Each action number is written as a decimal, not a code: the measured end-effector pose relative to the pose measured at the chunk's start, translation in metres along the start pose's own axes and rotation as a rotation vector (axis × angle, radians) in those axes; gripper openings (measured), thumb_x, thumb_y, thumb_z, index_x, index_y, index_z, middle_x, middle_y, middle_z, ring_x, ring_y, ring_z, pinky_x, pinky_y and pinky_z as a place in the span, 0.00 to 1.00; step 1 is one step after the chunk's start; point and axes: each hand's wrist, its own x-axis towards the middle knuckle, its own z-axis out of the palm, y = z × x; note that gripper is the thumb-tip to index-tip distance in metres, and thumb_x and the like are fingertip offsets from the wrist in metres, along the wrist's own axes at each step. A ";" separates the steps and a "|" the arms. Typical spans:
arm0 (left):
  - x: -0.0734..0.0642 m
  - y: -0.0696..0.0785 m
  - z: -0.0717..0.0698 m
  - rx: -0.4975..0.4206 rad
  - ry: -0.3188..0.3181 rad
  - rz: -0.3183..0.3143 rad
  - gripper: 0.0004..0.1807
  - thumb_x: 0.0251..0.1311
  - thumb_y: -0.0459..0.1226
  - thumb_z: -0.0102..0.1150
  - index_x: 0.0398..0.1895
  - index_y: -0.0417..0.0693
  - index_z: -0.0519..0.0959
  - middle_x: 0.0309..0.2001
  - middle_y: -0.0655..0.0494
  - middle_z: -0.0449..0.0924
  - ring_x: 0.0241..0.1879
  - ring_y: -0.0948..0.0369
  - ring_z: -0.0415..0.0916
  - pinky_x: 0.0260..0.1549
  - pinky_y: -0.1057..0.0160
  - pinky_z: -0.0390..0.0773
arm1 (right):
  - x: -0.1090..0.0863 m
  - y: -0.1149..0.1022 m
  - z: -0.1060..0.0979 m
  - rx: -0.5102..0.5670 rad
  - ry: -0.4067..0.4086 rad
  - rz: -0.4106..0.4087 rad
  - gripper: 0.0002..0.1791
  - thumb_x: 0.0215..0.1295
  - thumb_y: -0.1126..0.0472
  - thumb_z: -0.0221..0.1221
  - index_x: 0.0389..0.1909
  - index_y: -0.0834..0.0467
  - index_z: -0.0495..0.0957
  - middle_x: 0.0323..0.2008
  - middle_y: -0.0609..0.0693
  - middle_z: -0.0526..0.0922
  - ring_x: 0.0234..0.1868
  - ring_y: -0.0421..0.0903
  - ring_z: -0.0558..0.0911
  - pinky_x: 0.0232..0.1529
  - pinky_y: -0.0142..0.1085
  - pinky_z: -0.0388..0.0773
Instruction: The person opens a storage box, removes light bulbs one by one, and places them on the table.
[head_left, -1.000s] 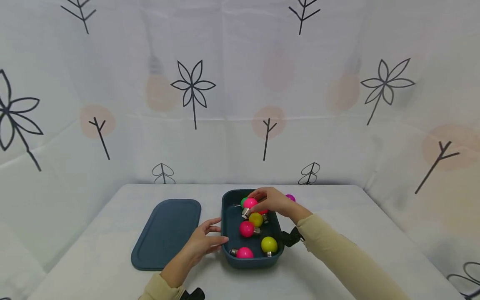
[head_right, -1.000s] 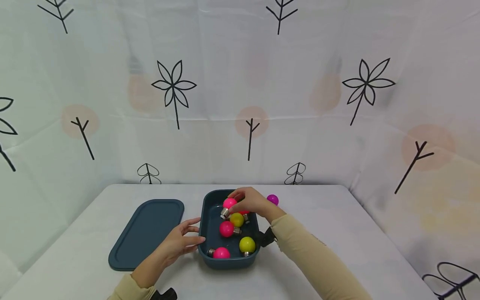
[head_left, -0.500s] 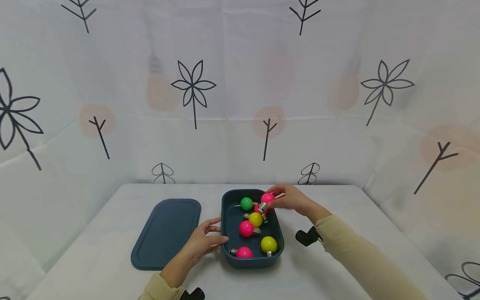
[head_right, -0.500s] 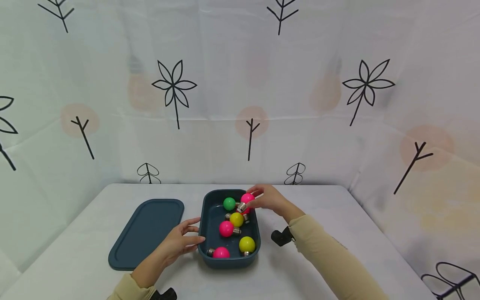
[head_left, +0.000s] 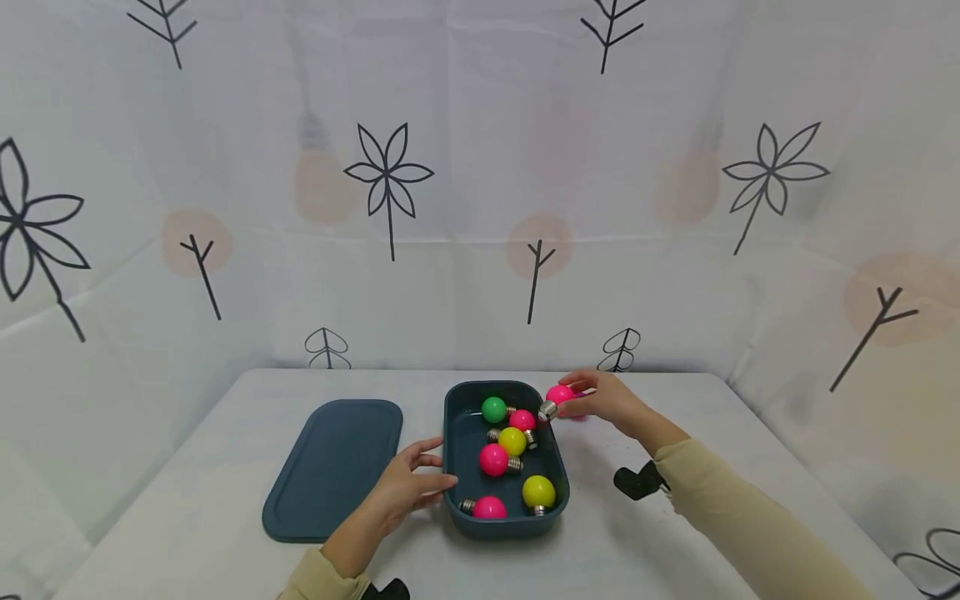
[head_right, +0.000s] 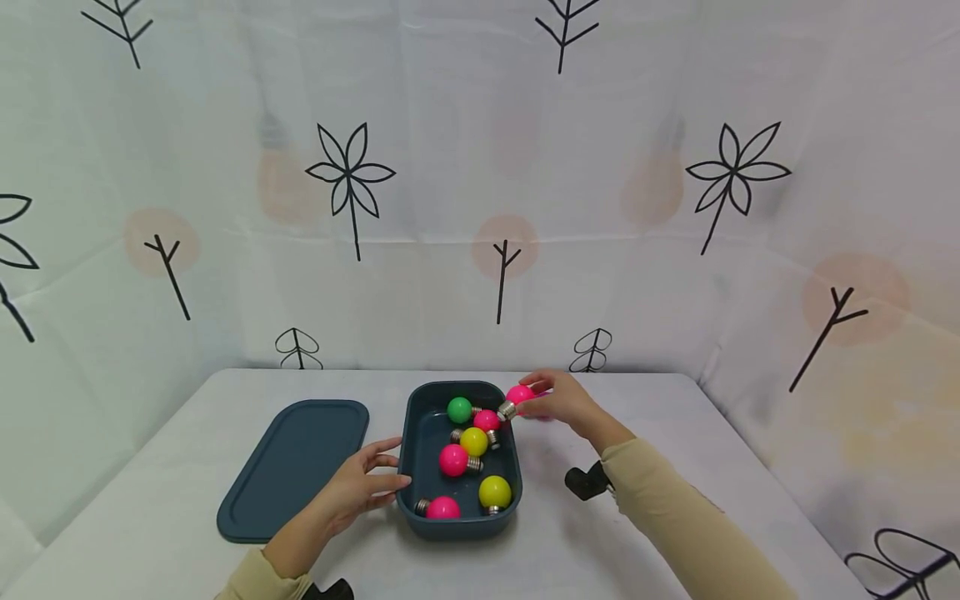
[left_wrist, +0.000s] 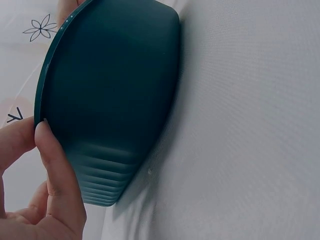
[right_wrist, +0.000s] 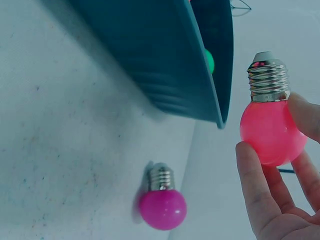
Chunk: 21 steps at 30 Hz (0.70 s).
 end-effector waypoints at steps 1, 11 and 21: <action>0.000 0.000 0.000 0.001 0.000 0.000 0.40 0.48 0.29 0.69 0.67 0.42 0.61 0.47 0.45 0.67 0.28 0.60 0.76 0.31 0.62 0.80 | -0.001 0.001 -0.001 -0.003 0.007 0.002 0.28 0.52 0.58 0.68 0.54 0.61 0.73 0.51 0.61 0.73 0.49 0.56 0.72 0.43 0.44 0.77; 0.000 0.000 -0.001 0.001 0.005 -0.005 0.41 0.48 0.30 0.69 0.67 0.43 0.61 0.48 0.45 0.67 0.28 0.60 0.76 0.31 0.62 0.80 | -0.006 0.015 -0.014 0.007 0.051 0.030 0.29 0.55 0.59 0.65 0.56 0.63 0.70 0.53 0.63 0.71 0.50 0.57 0.72 0.46 0.45 0.76; -0.001 0.001 0.000 -0.006 0.001 -0.007 0.42 0.47 0.30 0.70 0.67 0.42 0.61 0.48 0.43 0.67 0.28 0.61 0.75 0.31 0.63 0.80 | -0.015 0.027 -0.022 0.008 0.080 0.049 0.30 0.57 0.60 0.64 0.58 0.67 0.67 0.54 0.67 0.69 0.51 0.61 0.71 0.49 0.51 0.73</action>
